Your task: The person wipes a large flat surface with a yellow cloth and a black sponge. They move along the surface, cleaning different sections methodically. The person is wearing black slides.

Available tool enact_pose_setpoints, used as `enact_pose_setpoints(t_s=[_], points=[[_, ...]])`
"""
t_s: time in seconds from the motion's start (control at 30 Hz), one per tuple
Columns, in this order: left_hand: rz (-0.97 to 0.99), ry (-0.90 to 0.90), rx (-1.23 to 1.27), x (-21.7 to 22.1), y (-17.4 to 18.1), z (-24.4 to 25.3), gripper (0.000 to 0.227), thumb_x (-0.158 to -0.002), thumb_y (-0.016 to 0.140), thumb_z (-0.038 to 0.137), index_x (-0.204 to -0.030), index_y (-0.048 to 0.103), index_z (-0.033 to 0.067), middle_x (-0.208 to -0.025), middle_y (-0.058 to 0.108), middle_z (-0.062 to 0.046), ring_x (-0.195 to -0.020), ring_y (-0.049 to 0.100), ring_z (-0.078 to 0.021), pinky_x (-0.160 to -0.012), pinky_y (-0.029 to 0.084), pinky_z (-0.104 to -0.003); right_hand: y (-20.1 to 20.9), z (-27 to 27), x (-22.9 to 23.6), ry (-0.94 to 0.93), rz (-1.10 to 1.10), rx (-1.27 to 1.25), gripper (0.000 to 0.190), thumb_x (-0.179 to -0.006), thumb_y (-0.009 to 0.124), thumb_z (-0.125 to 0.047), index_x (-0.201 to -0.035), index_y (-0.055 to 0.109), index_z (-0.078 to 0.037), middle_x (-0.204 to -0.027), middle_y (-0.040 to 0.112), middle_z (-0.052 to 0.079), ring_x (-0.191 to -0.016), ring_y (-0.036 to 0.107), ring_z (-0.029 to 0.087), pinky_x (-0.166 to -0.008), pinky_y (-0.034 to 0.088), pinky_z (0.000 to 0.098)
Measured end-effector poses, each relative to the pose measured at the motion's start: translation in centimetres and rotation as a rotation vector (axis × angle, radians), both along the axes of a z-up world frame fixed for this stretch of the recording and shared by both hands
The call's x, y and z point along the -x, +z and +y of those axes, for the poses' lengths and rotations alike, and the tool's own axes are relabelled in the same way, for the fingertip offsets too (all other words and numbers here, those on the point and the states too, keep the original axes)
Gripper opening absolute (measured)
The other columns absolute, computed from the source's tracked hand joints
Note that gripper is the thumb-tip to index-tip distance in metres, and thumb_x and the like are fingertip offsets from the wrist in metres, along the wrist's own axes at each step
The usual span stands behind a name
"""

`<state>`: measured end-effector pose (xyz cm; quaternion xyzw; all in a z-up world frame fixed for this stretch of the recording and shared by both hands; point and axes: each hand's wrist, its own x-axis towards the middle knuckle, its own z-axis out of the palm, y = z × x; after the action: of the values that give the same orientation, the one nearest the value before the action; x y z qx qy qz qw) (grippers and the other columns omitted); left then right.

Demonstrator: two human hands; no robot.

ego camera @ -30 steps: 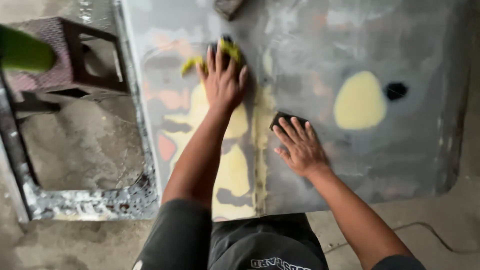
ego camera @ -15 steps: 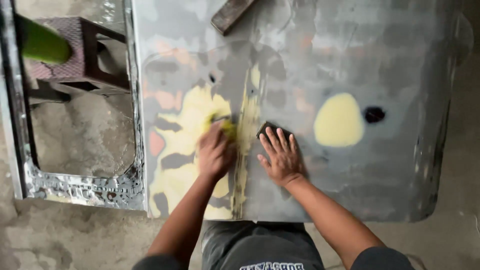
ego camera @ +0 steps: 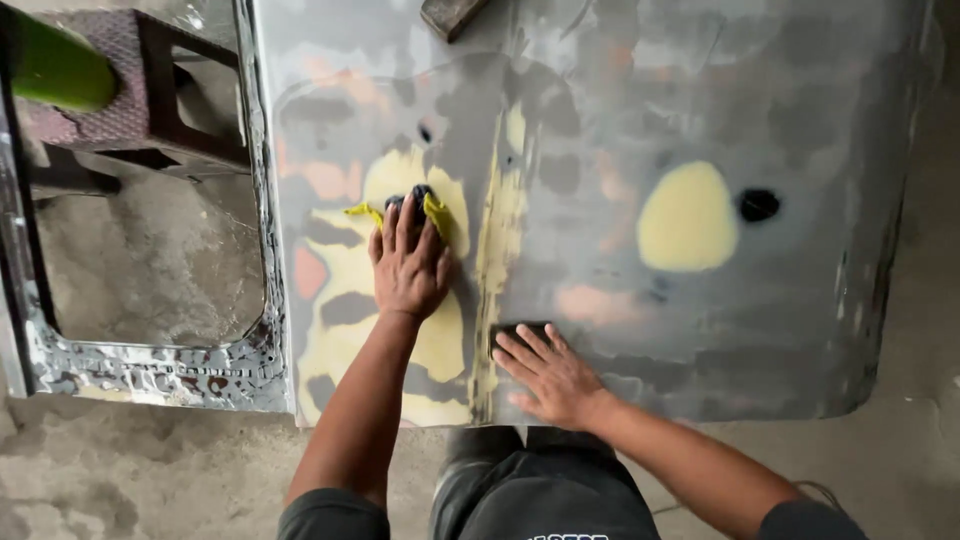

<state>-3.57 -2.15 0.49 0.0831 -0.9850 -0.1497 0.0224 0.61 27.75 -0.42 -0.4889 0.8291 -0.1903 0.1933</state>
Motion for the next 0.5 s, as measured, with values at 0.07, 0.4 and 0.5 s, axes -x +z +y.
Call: enact_pose_setpoints(t_s=[0.07,0.4,0.5], points=[[0.0,-0.001,-0.017,-0.2,-0.3,0.0,0.06,-0.09,0.061,0.039,-0.145,0.058,0.0134,-0.167,0.029,-0.013,-0.154,0.024,-0.038,-0.121,0.017,-0.057,-2.3,0.5,2.9,0.065,0.016,-0.011,0.071,-0.097,0.053,-0.048,-0.158,0.036,-0.016,-0.166,0.029,0.01,-0.152,0.025,0.036,-0.119,0.015,0.0637],[-0.021,-0.034,-0.045,-0.1,0.0,-0.2,0.058,-0.092,0.06,0.038,-0.144,0.057,0.0126,-0.168,0.026,-0.014,-0.154,0.022,-0.0392,-0.121,0.016,-0.058,0.6,-7.9,14.5,-0.474,0.307,-0.012,0.077,-0.101,0.054,-0.048,-0.161,0.032,-0.005,-0.17,0.025,0.017,-0.155,0.022,0.044,-0.122,0.016,0.0652],[-0.035,-0.044,-0.041,0.4,0.4,-0.5,0.061,-0.089,0.061,0.037,-0.144,0.056,0.0125,-0.167,0.025,-0.014,-0.153,0.022,-0.0403,-0.12,0.016,-0.059,2.4,-5.8,3.6,-0.37,0.267,-0.096,0.069,-0.105,0.048,-0.045,-0.16,0.037,-0.006,-0.171,0.024,0.018,-0.157,0.023,0.041,-0.126,0.018,0.0633]])
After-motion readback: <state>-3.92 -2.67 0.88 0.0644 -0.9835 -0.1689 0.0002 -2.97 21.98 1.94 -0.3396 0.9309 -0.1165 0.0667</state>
